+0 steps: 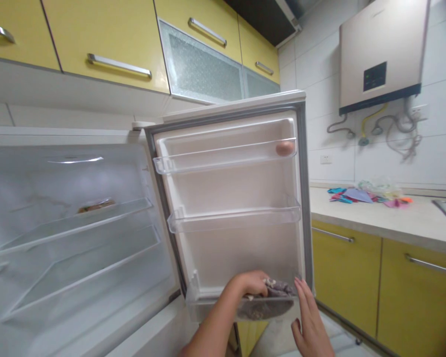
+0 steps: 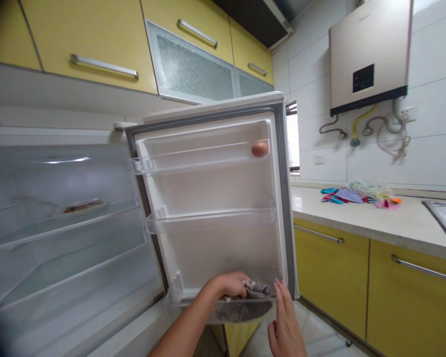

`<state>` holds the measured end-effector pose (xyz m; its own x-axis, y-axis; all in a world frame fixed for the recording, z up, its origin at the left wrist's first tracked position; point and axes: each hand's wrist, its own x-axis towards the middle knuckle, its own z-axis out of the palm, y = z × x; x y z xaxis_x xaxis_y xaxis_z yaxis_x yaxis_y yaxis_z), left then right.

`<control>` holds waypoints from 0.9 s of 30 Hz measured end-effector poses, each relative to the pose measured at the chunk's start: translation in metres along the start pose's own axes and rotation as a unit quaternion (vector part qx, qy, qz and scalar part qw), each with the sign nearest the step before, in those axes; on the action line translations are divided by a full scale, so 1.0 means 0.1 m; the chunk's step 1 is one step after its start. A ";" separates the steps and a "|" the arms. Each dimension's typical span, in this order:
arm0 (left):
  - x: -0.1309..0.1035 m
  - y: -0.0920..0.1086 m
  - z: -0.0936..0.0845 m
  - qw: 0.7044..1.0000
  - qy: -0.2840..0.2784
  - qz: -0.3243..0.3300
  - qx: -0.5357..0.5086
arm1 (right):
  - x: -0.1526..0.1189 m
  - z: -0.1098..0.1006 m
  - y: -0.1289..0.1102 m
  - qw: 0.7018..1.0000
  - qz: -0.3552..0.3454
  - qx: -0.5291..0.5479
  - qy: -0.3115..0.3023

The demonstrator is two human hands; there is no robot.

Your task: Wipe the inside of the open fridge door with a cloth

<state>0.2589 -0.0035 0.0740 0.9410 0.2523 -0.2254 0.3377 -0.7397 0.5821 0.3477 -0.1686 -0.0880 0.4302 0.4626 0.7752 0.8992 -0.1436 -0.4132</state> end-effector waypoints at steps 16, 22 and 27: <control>-1.63 -0.80 -0.55 0.963 0.254 -0.006 -0.086 | 0.12 -0.08 0.12 0.999 -0.012 -0.027 -0.015; -1.59 -0.48 -0.04 0.834 0.395 -0.014 -0.385 | -0.01 -0.04 -0.15 0.998 -0.048 -0.018 0.035; -1.40 -0.11 0.32 0.704 0.357 -0.028 -0.613 | -0.24 0.13 -0.60 0.943 0.145 0.298 -0.005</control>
<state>0.1225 -0.0505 0.0738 0.5470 0.8333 -0.0799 -0.2747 0.2688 0.9232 0.2824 -0.1597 -0.0875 0.6483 0.4875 0.5849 0.5378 0.2505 -0.8050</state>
